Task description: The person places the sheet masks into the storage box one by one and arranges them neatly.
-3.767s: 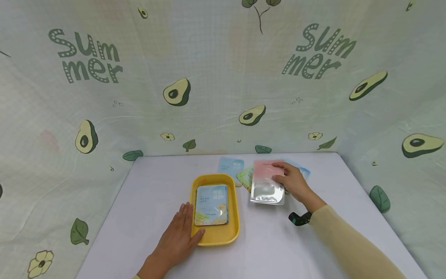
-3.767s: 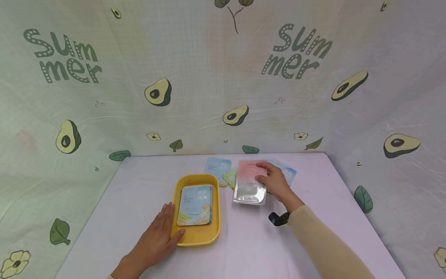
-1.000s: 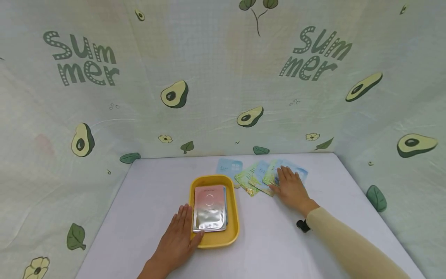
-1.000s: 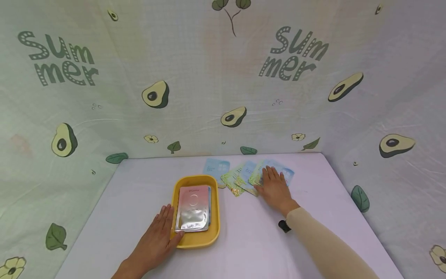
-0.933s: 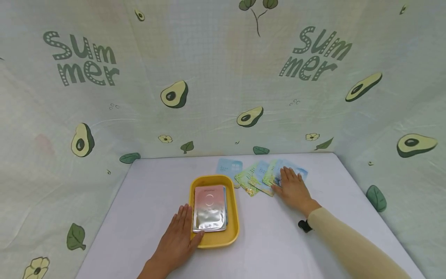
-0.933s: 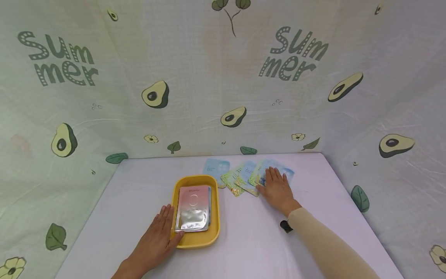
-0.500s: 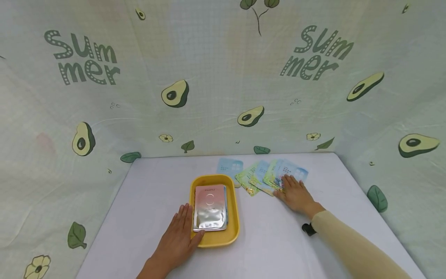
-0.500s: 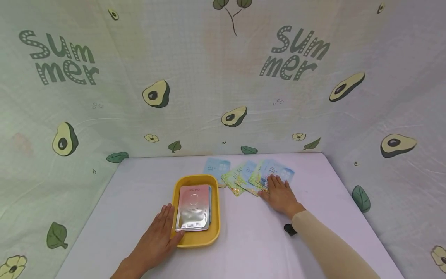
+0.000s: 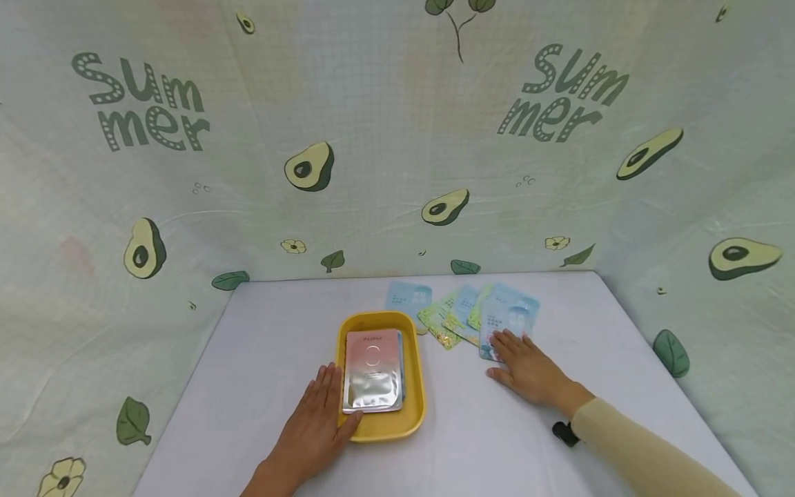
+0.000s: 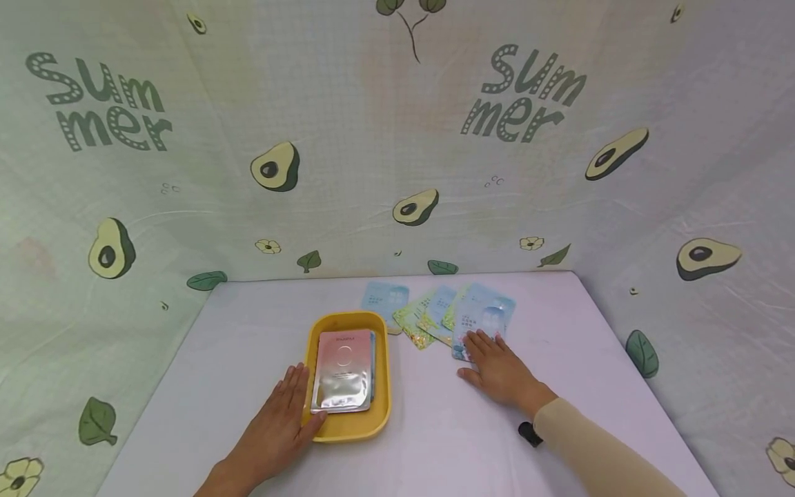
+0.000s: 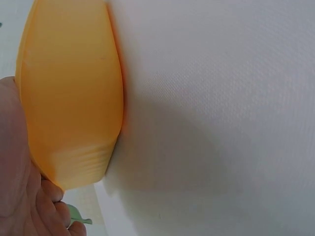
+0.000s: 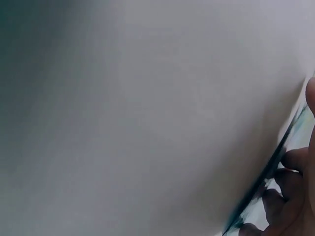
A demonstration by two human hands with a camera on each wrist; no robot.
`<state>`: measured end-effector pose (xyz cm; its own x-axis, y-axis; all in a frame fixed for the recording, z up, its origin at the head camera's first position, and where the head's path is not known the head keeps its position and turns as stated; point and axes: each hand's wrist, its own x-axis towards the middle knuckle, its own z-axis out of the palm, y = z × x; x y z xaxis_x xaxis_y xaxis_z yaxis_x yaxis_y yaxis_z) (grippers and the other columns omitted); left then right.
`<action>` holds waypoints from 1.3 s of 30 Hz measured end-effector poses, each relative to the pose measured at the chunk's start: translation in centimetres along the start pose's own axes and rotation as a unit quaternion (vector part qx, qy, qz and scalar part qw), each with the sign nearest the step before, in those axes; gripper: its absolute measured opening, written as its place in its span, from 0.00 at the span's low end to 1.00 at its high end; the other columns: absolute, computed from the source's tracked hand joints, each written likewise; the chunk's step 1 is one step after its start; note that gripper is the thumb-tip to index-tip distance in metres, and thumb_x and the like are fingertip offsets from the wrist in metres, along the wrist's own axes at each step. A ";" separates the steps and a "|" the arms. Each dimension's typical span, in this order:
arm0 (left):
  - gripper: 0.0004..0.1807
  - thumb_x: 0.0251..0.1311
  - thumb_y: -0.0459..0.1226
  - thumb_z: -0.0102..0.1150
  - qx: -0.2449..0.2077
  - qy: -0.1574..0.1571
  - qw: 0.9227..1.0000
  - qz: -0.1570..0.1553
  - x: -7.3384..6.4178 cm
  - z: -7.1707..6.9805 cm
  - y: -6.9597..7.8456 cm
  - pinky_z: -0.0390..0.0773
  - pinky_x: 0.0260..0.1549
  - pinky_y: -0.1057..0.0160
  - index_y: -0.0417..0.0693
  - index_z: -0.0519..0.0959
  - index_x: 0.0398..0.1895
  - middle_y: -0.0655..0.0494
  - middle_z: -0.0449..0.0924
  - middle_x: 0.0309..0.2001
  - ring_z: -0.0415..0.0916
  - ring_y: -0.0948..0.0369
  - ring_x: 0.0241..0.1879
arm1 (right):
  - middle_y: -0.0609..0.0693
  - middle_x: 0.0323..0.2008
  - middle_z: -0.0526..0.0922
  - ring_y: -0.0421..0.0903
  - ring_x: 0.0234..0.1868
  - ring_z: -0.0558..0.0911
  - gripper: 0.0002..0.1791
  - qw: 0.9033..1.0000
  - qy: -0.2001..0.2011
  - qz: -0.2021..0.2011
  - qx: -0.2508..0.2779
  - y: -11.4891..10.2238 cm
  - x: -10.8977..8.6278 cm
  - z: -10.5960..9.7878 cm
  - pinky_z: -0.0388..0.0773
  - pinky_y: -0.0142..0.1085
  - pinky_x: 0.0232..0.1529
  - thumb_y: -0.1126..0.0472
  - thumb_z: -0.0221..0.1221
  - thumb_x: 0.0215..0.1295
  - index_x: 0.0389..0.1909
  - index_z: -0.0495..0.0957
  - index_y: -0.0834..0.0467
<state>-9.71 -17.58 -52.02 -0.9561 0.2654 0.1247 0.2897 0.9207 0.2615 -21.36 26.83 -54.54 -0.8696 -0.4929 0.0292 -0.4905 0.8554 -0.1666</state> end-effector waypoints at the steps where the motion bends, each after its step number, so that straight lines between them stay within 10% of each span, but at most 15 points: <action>1: 0.47 0.77 0.59 0.52 0.000 0.000 1.000 -0.001 0.0 0.0 0.0 0.61 0.78 0.41 0.30 0.56 0.81 0.34 0.56 0.81 0.54 0.41 0.82 | 0.63 0.79 0.65 0.66 0.80 0.62 0.43 1.000 -0.002 -0.005 -0.003 -0.2 -0.2 0.0 0.55 0.66 0.79 0.36 0.52 0.80 0.79 0.64 0.65; 16: 0.47 0.78 0.59 0.50 0.010 -0.004 1.000 -0.003 0.0 0.2 -0.3 0.61 0.78 0.41 0.31 0.55 0.82 0.35 0.55 0.82 0.53 0.41 0.82 | 0.68 0.65 0.73 0.67 0.64 0.73 0.43 0.995 0.056 0.062 -0.049 4.4 3.9 -3.9 0.73 0.65 0.63 0.39 0.64 0.72 0.75 0.68 0.65; 27: 0.48 0.78 0.60 0.49 -0.004 -0.022 1.000 -0.017 0.0 0.1 0.0 0.59 0.79 0.41 0.32 0.53 0.83 0.36 0.52 0.83 0.50 0.42 0.83 | 0.68 0.68 0.70 0.70 0.66 0.69 0.59 0.993 -0.003 0.098 -0.069 6.0 5.3 -2.8 0.69 0.69 0.63 0.19 0.62 0.57 0.76 0.69 0.60; 39: 0.47 0.78 0.60 0.48 0.008 -0.014 1.000 -0.012 0.0 0.2 0.0 0.60 0.79 0.42 0.32 0.54 0.82 0.36 0.54 0.83 0.52 0.43 0.83 | 0.70 0.68 0.66 0.71 0.64 0.67 0.58 0.992 0.052 0.104 -0.045 6.3 5.3 -2.2 0.69 0.69 0.63 0.23 0.71 0.50 0.66 0.71 0.65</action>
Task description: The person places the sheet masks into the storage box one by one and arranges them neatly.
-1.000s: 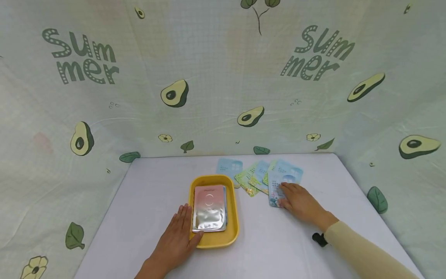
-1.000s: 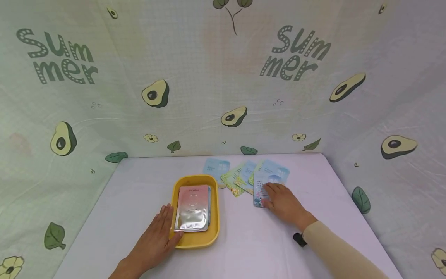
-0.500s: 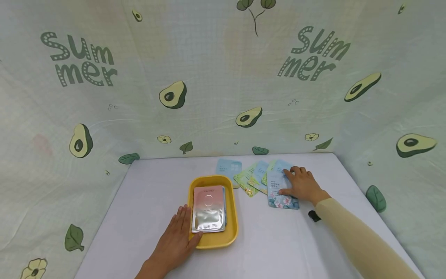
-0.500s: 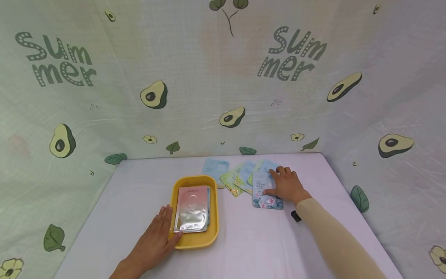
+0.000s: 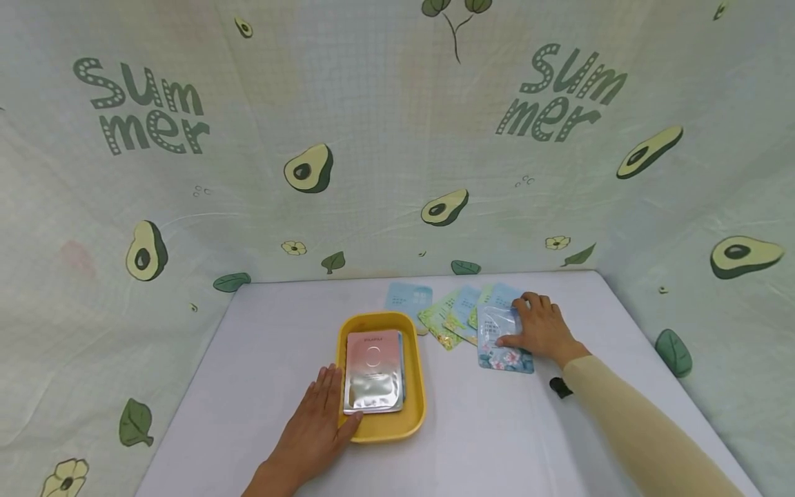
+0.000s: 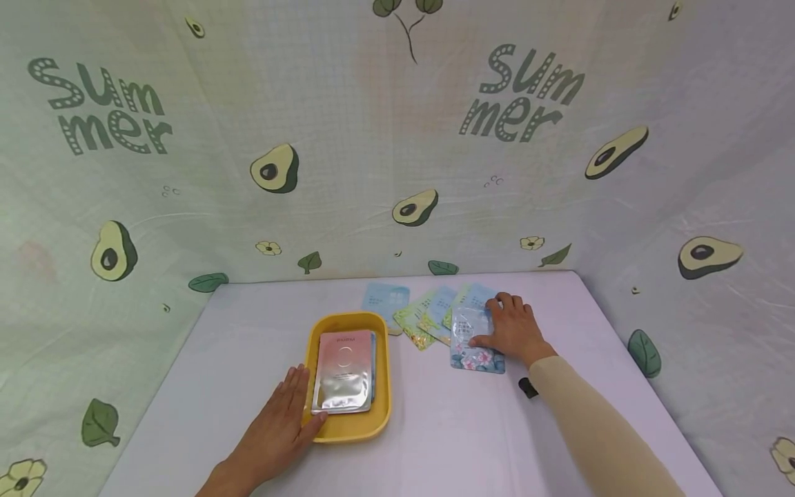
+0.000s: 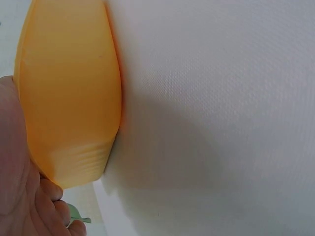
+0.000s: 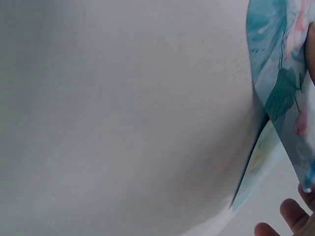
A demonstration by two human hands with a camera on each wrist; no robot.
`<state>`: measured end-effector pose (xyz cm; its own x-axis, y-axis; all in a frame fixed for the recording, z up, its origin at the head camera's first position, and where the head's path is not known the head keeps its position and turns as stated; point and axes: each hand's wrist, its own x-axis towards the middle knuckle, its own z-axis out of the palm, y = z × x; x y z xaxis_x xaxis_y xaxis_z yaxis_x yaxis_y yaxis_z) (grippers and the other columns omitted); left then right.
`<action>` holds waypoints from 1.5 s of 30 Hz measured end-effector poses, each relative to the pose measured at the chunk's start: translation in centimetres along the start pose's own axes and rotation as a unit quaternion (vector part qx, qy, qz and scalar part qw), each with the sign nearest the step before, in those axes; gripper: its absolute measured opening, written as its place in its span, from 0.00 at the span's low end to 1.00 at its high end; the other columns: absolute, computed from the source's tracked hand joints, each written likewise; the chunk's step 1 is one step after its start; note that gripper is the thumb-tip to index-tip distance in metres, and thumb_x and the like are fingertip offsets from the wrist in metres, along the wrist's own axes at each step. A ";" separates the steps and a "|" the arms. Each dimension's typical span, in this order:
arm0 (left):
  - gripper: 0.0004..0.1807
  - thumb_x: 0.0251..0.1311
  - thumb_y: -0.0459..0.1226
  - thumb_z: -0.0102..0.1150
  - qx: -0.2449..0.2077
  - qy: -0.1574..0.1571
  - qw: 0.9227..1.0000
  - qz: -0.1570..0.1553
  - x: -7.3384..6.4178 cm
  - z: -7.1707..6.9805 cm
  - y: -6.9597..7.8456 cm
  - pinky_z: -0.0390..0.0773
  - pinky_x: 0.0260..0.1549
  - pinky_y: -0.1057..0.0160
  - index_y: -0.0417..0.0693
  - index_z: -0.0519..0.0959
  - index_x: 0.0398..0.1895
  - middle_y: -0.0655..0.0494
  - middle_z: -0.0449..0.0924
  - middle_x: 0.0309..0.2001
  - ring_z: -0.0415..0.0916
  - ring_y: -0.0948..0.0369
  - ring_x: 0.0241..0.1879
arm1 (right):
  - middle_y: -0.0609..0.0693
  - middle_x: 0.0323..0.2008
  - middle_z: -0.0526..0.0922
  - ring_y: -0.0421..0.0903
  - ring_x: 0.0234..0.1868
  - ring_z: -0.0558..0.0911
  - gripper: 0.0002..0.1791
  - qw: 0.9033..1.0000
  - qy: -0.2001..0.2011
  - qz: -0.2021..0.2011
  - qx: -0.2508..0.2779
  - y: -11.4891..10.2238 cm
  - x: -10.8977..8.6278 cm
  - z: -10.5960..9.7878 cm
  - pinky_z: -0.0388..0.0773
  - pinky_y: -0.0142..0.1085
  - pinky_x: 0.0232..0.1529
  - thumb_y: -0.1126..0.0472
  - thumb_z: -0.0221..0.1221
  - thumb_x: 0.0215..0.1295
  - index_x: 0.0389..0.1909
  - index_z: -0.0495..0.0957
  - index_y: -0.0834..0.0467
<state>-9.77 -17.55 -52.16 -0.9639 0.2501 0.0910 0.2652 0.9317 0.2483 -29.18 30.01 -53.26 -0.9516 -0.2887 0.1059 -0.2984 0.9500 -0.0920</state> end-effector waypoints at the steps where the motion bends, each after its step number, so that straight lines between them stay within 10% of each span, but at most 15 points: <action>1: 0.47 0.78 0.60 0.48 0.001 0.002 1.000 0.002 0.0 0.0 0.0 0.60 0.79 0.42 0.32 0.54 0.82 0.36 0.54 0.82 0.52 0.43 0.83 | 0.70 0.68 0.65 0.72 0.64 0.67 0.58 1.000 0.008 0.003 -0.001 0.0 -0.1 -0.1 0.68 0.69 0.63 0.24 0.72 0.50 0.66 0.70 0.66; 20: 0.48 0.78 0.61 0.47 0.001 0.008 1.000 0.007 0.0 0.2 -0.2 0.60 0.79 0.42 0.31 0.54 0.82 0.35 0.54 0.82 0.52 0.42 0.83 | 0.73 0.61 0.68 0.70 0.50 0.76 0.47 0.985 0.171 0.016 0.022 -1.5 -2.8 -1.1 0.80 0.60 0.47 0.44 0.80 0.53 0.62 0.68 0.68; 28: 0.47 0.78 0.59 0.49 -0.005 0.008 1.000 0.007 0.0 0.1 -0.1 0.60 0.79 0.42 0.31 0.54 0.82 0.35 0.54 0.82 0.52 0.42 0.83 | 0.68 0.50 0.76 0.47 0.23 0.71 0.37 0.986 0.143 0.019 0.079 -2.4 -3.7 -1.4 0.76 0.43 0.22 0.53 0.73 0.66 0.67 0.66 0.65; 36: 0.47 0.78 0.60 0.49 -0.010 0.009 1.000 0.007 -0.1 0.0 -0.1 0.61 0.78 0.41 0.30 0.55 0.82 0.35 0.55 0.82 0.52 0.41 0.82 | 0.73 0.66 0.76 0.69 0.61 0.81 0.40 0.979 0.077 0.054 0.180 -3.1 -3.3 -2.4 0.77 0.65 0.62 0.59 0.69 0.71 0.76 0.59 0.57; 45: 0.48 0.78 0.59 0.49 -0.007 0.007 1.000 0.007 -0.1 0.1 -0.2 0.60 0.79 0.42 0.30 0.54 0.82 0.35 0.54 0.82 0.51 0.42 0.83 | 0.70 0.66 0.78 0.58 0.51 0.80 0.27 0.956 0.023 0.131 0.262 -3.6 -2.8 -3.1 0.79 0.55 0.53 0.53 0.65 0.75 0.68 0.71 0.58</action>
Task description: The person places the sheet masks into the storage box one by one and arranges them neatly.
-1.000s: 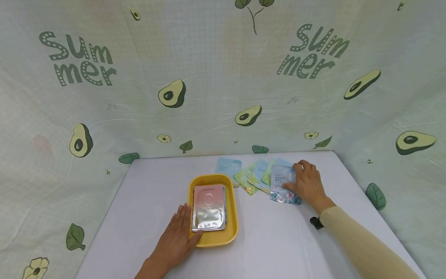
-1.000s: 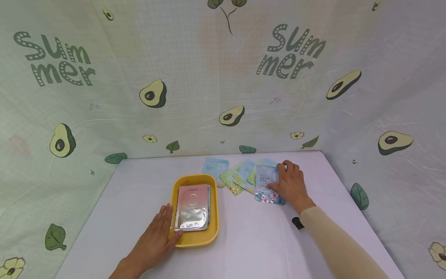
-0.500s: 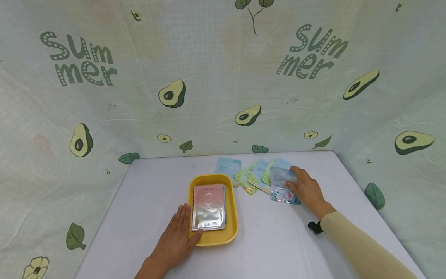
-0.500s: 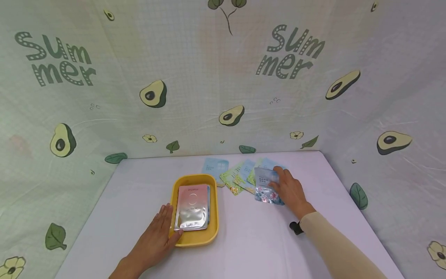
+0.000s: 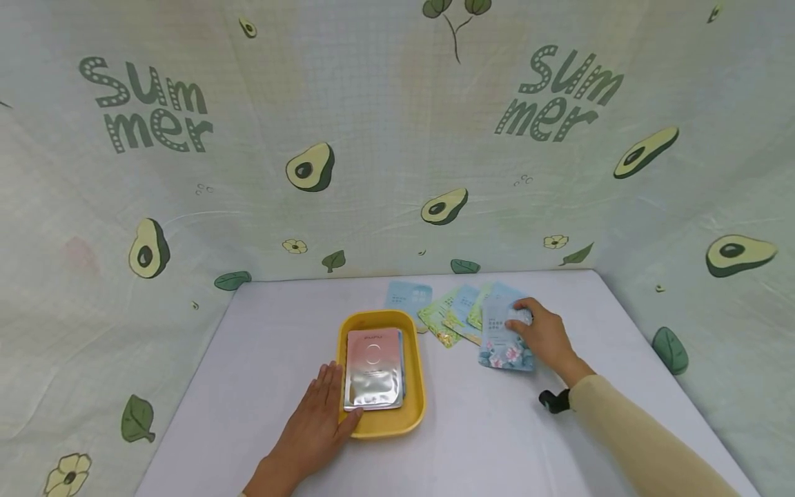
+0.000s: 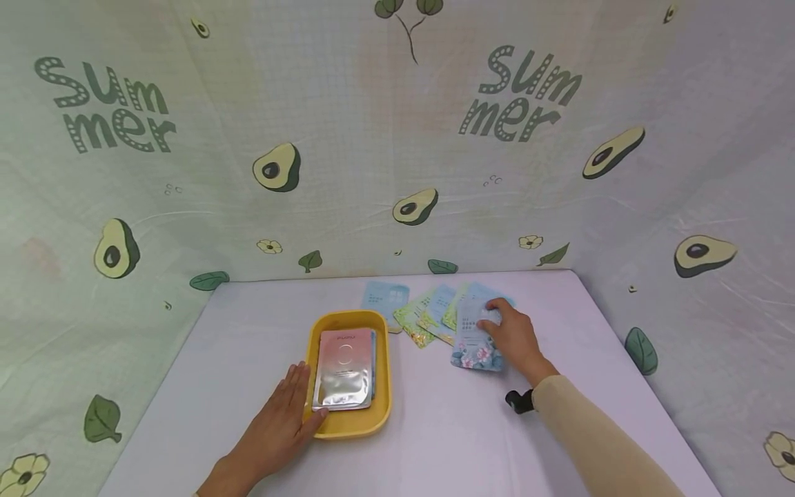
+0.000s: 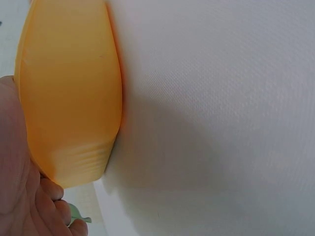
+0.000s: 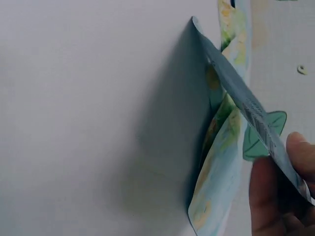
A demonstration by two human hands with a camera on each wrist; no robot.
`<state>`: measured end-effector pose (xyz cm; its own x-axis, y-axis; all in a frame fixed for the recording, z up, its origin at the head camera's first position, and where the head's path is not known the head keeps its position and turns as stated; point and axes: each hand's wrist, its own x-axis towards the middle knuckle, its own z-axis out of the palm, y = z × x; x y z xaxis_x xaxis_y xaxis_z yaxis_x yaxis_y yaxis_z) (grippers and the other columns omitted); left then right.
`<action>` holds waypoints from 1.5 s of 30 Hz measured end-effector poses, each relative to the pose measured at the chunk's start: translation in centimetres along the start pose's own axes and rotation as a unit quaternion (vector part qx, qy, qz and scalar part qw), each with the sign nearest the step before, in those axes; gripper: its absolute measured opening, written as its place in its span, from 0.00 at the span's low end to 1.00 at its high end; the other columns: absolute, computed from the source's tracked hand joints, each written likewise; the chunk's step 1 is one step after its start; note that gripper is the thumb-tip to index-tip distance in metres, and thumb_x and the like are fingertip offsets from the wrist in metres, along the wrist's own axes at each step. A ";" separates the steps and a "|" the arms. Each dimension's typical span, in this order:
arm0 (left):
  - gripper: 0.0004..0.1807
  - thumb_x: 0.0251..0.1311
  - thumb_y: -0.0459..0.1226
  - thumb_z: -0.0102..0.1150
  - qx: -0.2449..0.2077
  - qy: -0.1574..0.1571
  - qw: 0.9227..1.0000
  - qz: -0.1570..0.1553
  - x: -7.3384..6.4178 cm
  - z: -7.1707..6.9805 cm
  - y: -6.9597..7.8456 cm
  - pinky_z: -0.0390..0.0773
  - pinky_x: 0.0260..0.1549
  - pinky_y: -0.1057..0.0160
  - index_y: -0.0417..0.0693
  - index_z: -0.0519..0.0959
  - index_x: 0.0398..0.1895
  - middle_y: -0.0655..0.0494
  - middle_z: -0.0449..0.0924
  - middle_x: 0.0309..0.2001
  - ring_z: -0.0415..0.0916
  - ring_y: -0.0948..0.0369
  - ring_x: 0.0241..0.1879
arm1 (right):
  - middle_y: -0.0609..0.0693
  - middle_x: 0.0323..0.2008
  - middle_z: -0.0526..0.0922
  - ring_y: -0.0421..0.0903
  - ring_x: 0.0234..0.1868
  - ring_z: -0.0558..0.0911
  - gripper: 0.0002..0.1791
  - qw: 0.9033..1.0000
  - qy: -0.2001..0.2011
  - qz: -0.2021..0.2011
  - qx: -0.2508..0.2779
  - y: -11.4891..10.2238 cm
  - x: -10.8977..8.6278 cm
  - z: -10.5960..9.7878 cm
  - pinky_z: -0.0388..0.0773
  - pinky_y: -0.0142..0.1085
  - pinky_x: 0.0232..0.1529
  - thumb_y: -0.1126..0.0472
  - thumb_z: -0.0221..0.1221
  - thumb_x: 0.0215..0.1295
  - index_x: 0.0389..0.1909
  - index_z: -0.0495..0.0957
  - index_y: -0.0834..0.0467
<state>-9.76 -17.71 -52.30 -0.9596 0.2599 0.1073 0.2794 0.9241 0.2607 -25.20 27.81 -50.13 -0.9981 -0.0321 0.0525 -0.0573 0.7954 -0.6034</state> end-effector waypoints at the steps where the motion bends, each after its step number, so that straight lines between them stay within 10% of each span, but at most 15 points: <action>1: 0.47 0.78 0.59 0.49 -0.001 0.000 1.000 0.000 0.0 0.0 0.0 0.60 0.79 0.42 0.31 0.54 0.82 0.35 0.54 0.82 0.51 0.42 0.83 | 0.71 0.67 0.76 0.58 0.50 0.81 0.27 1.000 -0.011 0.004 0.015 0.0 0.1 0.0 0.81 0.54 0.51 0.54 0.64 0.75 0.69 0.71 0.59; 7: 0.48 0.78 0.60 0.48 0.000 0.000 1.000 -0.001 0.1 0.0 0.0 0.60 0.79 0.42 0.31 0.53 0.82 0.35 0.54 0.83 0.51 0.42 0.83 | 0.78 0.69 0.67 0.54 0.41 0.82 0.31 0.995 -0.074 0.021 0.065 0.4 0.7 0.0 0.84 0.39 0.33 0.63 0.62 0.73 0.75 0.68 0.59; 17: 0.48 0.79 0.61 0.46 -0.003 -0.013 1.000 -0.010 0.2 0.0 0.0 0.58 0.80 0.43 0.32 0.52 0.83 0.36 0.52 0.83 0.49 0.43 0.84 | 0.71 0.59 0.75 0.52 0.43 0.80 0.32 0.991 -0.072 0.045 0.098 0.1 0.7 0.2 0.86 0.39 0.35 0.63 0.65 0.72 0.74 0.69 0.58; 26: 0.48 0.79 0.60 0.47 0.002 -0.009 1.000 -0.005 0.2 0.0 0.0 0.59 0.79 0.43 0.31 0.52 0.83 0.35 0.52 0.83 0.49 0.43 0.83 | 0.75 0.77 0.59 0.62 0.61 0.76 0.32 0.982 -0.096 0.053 0.153 -1.3 1.0 0.1 0.87 0.39 0.41 0.61 0.65 0.74 0.76 0.67 0.57; 45: 0.48 0.78 0.61 0.47 0.008 -0.023 1.000 -0.012 0.4 -0.3 0.0 0.58 0.79 0.41 0.32 0.52 0.83 0.35 0.50 0.83 0.47 0.42 0.84 | 0.67 0.67 0.73 0.54 0.48 0.82 0.31 0.969 -0.105 0.037 0.222 -7.2 1.5 1.0 0.87 0.40 0.40 0.64 0.65 0.73 0.74 0.70 0.54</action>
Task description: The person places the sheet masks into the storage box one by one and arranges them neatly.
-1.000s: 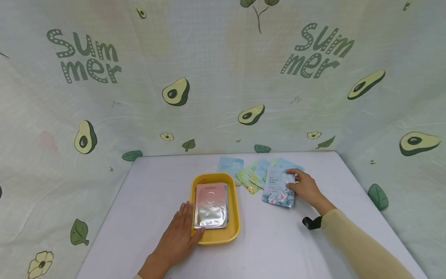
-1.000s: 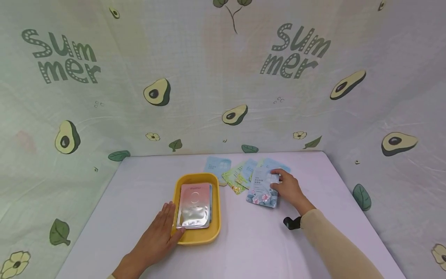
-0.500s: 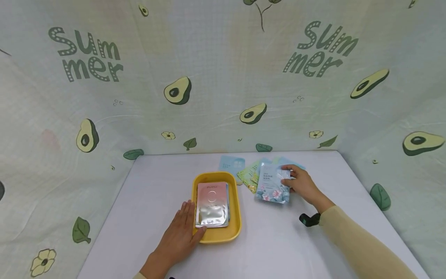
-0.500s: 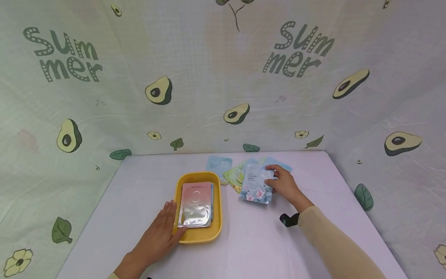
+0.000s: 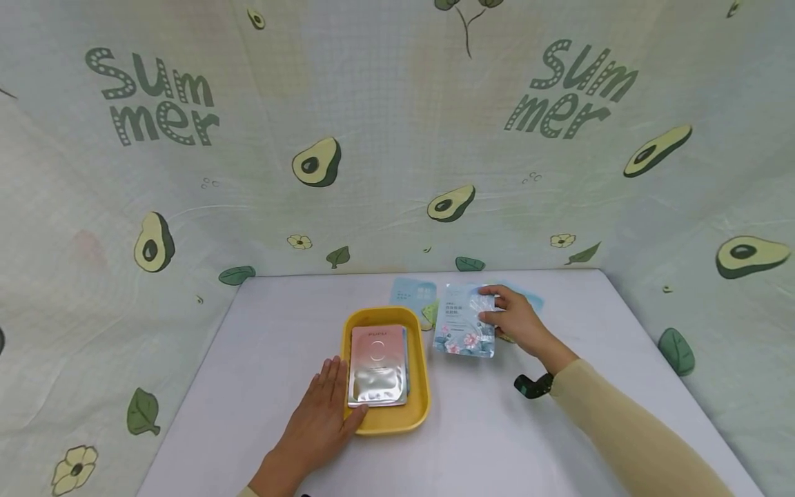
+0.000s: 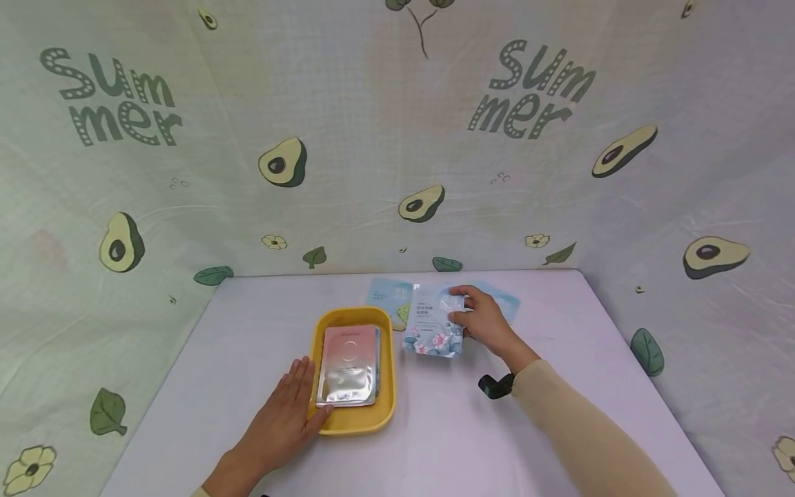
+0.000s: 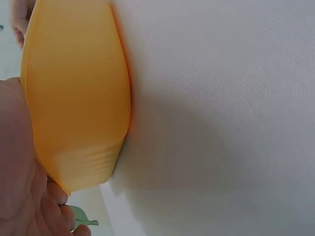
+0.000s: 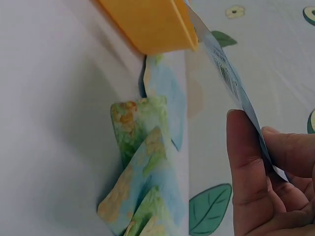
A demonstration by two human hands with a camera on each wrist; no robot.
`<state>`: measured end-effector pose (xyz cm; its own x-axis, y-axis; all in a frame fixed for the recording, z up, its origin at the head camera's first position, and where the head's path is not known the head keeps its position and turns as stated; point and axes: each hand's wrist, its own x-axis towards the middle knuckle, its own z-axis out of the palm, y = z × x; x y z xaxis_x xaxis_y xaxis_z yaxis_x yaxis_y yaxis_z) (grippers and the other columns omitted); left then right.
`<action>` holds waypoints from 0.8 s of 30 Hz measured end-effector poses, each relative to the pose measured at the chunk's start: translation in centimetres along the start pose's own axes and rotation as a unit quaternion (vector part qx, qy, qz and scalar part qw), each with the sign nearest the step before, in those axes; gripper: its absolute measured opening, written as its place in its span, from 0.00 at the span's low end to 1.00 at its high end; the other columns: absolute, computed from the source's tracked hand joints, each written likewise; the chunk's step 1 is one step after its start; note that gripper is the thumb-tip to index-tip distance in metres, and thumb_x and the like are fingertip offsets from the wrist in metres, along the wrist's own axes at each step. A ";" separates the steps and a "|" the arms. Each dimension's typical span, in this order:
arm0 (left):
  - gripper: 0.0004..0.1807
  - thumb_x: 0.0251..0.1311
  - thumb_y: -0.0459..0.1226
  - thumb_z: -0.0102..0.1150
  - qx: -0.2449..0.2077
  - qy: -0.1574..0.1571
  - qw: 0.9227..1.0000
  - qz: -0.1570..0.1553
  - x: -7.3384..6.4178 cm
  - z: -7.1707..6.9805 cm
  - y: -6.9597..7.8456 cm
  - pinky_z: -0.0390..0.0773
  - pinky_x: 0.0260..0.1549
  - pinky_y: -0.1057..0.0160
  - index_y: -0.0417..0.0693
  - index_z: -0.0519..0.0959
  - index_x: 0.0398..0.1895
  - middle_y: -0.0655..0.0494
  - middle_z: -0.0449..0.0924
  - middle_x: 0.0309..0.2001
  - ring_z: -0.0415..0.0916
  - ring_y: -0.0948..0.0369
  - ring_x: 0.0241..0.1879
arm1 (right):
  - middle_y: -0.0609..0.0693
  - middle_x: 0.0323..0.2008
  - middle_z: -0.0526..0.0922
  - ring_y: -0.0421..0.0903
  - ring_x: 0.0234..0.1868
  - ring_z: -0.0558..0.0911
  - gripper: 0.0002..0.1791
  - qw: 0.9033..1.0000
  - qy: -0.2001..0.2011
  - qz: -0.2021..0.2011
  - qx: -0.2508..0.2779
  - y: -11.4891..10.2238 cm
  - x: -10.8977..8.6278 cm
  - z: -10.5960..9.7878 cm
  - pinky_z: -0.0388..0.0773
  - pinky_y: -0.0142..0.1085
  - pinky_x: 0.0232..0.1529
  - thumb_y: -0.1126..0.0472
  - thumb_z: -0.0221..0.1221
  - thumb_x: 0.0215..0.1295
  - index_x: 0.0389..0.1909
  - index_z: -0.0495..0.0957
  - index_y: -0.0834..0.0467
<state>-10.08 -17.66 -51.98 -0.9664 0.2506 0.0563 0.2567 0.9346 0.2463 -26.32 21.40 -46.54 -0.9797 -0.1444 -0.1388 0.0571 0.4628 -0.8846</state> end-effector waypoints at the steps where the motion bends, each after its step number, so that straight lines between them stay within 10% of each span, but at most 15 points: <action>1: 0.48 0.78 0.61 0.47 0.004 -0.001 1.000 0.000 0.0 0.0 0.0 0.58 0.80 0.41 0.32 0.52 0.83 0.35 0.50 0.83 0.48 0.42 0.84 | 0.67 0.65 0.75 0.53 0.47 0.83 0.31 1.000 -0.001 -0.005 0.007 -0.3 0.1 0.3 0.88 0.40 0.39 0.65 0.65 0.72 0.74 0.70 0.55; 13: 0.49 0.77 0.62 0.47 0.016 -0.022 0.999 -0.018 0.0 -0.5 0.6 0.56 0.80 0.41 0.35 0.51 0.84 0.38 0.49 0.84 0.46 0.43 0.84 | 0.61 0.49 0.84 0.50 0.37 0.86 0.27 0.996 -0.043 -0.030 0.071 -4.6 -0.1 6.6 0.88 0.40 0.31 0.70 0.66 0.69 0.68 0.75 0.55; 24: 0.50 0.76 0.63 0.49 0.022 -0.033 0.999 -0.026 0.1 -0.4 0.6 0.55 0.81 0.41 0.36 0.51 0.84 0.38 0.49 0.85 0.45 0.43 0.85 | 0.59 0.55 0.86 0.50 0.41 0.85 0.23 0.997 -0.044 -0.059 -0.008 -6.5 -0.5 12.9 0.87 0.40 0.37 0.65 0.68 0.69 0.63 0.80 0.51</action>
<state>-10.03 -17.13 -51.39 -0.9761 0.2163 -0.0202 0.2078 0.9566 0.2042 -23.72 7.16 -46.46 -0.9586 -0.2751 -0.0740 -0.0608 0.4513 -0.8903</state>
